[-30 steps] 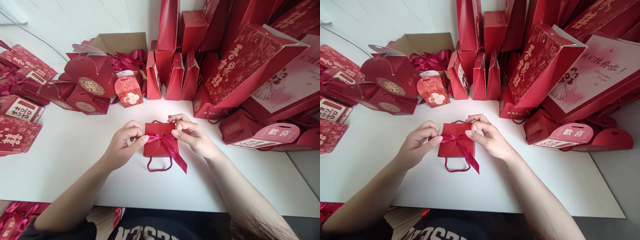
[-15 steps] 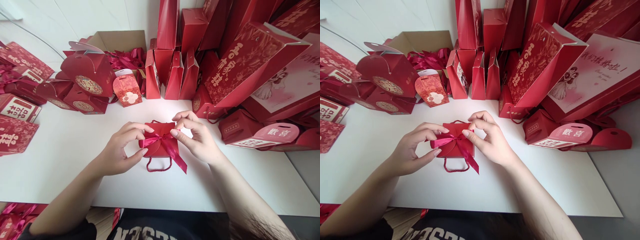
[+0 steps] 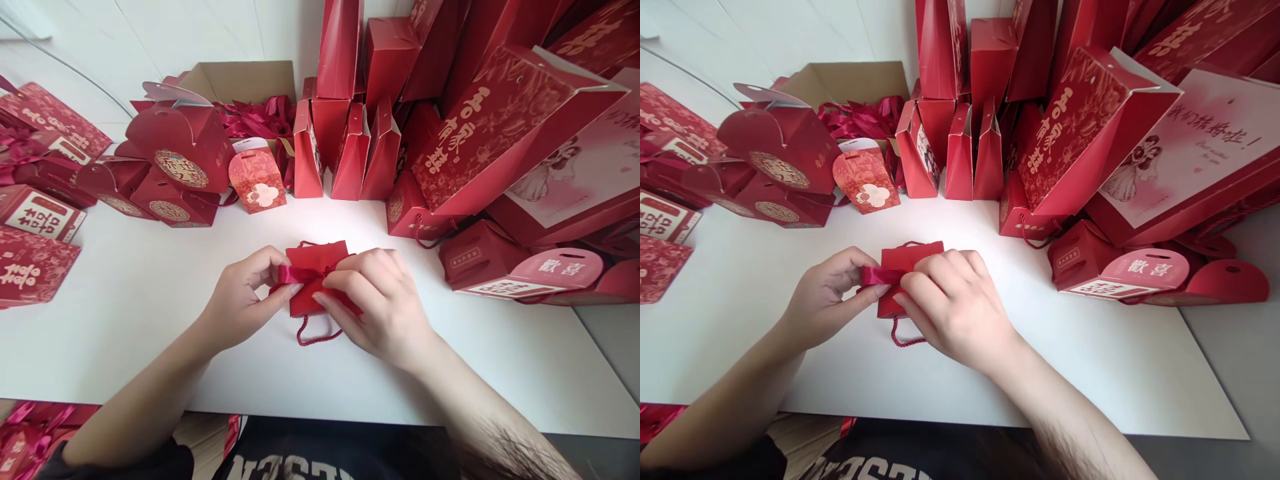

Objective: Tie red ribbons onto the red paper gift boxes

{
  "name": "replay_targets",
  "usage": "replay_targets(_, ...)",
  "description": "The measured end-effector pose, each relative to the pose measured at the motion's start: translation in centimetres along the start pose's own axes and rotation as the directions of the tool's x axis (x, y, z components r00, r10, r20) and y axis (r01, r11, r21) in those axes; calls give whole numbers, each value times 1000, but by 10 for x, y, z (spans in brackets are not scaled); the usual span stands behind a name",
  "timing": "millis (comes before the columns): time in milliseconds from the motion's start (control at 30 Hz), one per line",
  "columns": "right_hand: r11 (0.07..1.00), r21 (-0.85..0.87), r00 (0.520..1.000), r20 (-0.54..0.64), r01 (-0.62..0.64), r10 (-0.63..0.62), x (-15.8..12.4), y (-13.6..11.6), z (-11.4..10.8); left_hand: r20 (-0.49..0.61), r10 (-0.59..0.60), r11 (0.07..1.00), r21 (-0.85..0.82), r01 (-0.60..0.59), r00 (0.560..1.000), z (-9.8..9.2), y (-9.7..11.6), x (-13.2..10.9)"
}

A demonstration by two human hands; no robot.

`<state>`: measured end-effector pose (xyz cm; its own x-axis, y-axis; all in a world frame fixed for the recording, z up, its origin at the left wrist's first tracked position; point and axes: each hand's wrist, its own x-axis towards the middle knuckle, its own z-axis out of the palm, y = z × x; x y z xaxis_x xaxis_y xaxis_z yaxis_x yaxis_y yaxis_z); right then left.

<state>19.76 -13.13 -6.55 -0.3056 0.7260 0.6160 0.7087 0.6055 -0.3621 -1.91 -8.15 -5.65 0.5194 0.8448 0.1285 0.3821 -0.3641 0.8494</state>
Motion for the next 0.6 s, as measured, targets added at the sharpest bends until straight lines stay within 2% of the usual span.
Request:
replay_targets(133, 999, -4, 999, 15, -35, 35, -1, -4, 11, 21, 49, 999, 15, -50, 999, 1, 0, 1)
replay_targets(233, 992, 88, 996, 12, -90, 89, 0, -3, 13, 14, 102, 994, 39, -102, 995, 2, -2, 1)
replay_targets(333, 971, 201, 991, 32, -131, 127, 1, 1, 9, -43, 135, 991, 27, -133, 990, 5, -5, 0)
replay_targets(433, 959, 241, 985, 126, -147, 119, 4, 8, 4, -67, 126, 992, 27, -125, 990, 6, -7, 1)
replay_targets(600, 946, 311, 957, 290, -89, -5, 16, 20, -3, -56, 116, 993, -3, -117, 992, 6, -9, 6)
